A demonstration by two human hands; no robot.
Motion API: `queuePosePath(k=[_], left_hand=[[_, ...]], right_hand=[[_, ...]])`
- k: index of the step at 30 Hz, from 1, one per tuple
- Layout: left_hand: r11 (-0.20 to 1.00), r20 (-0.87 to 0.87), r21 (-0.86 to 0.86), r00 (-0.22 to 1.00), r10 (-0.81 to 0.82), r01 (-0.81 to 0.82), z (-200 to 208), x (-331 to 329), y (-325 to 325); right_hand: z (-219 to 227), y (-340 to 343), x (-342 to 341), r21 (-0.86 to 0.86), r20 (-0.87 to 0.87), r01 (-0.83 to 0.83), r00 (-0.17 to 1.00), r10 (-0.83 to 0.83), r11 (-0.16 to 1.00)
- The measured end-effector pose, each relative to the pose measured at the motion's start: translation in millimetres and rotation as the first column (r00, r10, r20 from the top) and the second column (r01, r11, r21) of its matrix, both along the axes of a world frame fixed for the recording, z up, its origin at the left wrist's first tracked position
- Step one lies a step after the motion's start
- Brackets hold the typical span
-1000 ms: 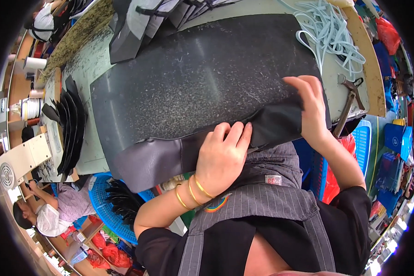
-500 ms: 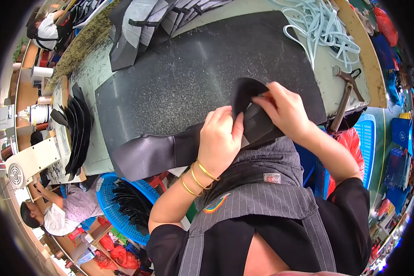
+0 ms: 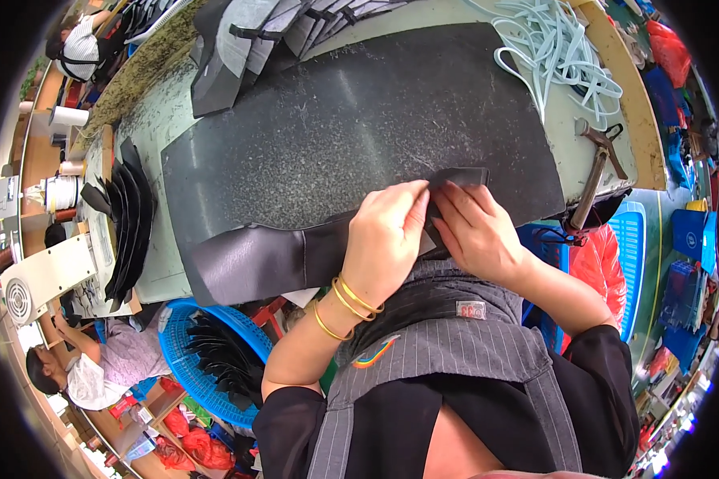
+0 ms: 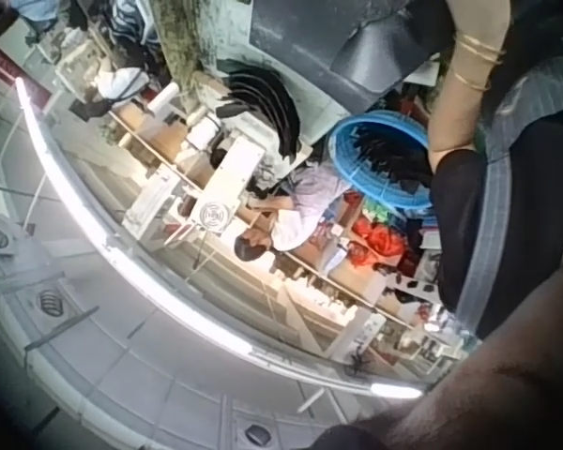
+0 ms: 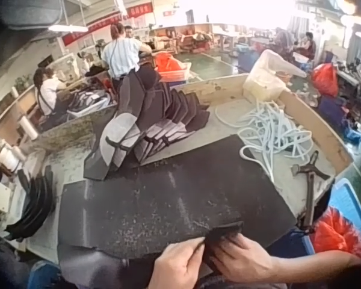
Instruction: Applying adhesive strips and folding the edges of leather shoe upper components at a factory workbench.
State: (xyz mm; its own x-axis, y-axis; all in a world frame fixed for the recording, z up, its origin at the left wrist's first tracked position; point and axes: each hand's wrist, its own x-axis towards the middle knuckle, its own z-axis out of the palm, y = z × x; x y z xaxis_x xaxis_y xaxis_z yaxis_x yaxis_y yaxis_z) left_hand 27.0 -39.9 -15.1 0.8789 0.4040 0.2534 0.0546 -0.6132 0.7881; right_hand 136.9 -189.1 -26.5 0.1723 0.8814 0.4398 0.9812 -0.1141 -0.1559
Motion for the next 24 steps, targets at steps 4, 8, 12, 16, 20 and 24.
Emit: queuePosePath(k=[4, 8, 12, 16, 20, 24], left_hand=[[0.948, -0.003, 0.310, 0.997, -0.076, 0.073, -2.7, -10.9, -15.6], [0.705, -0.083, 0.695, 0.989, -0.119, 0.143, -12.5, -14.4, -25.2], [0.759, -0.089, 0.635, 0.990, -0.112, 0.143, -20.2, -14.7, -25.9], [0.839, -0.181, 0.503, 0.974, -0.133, 0.208, -14.0, -6.9, -26.3], [0.756, -0.294, 0.618, 0.955, -0.033, 0.216, -13.4, 3.0, -32.5], [0.713, -0.270, 0.677, 0.963, 0.011, 0.182, -17.6, 5.0, -35.5]], right_hand=[[-2.4, -8.1, 8.0, -0.116, -0.335, -0.041, 0.942, 0.000, 0.992], [8.6, -7.1, 49.1, -0.090, -0.994, 0.267, -0.079, -0.071, 0.960], [5.7, 13.6, 50.5, -0.185, -0.847, 0.257, 0.448, -0.287, 0.948], [4.5, 15.6, 49.8, -0.090, -0.775, 0.291, 0.580, -0.250, 0.952], [0.1, 18.5, 58.2, -0.093, -0.556, 0.226, 0.796, -0.239, 0.970], [7.5, 15.7, 51.0, 0.109, -0.259, 0.106, 0.963, -0.074, 0.988]])
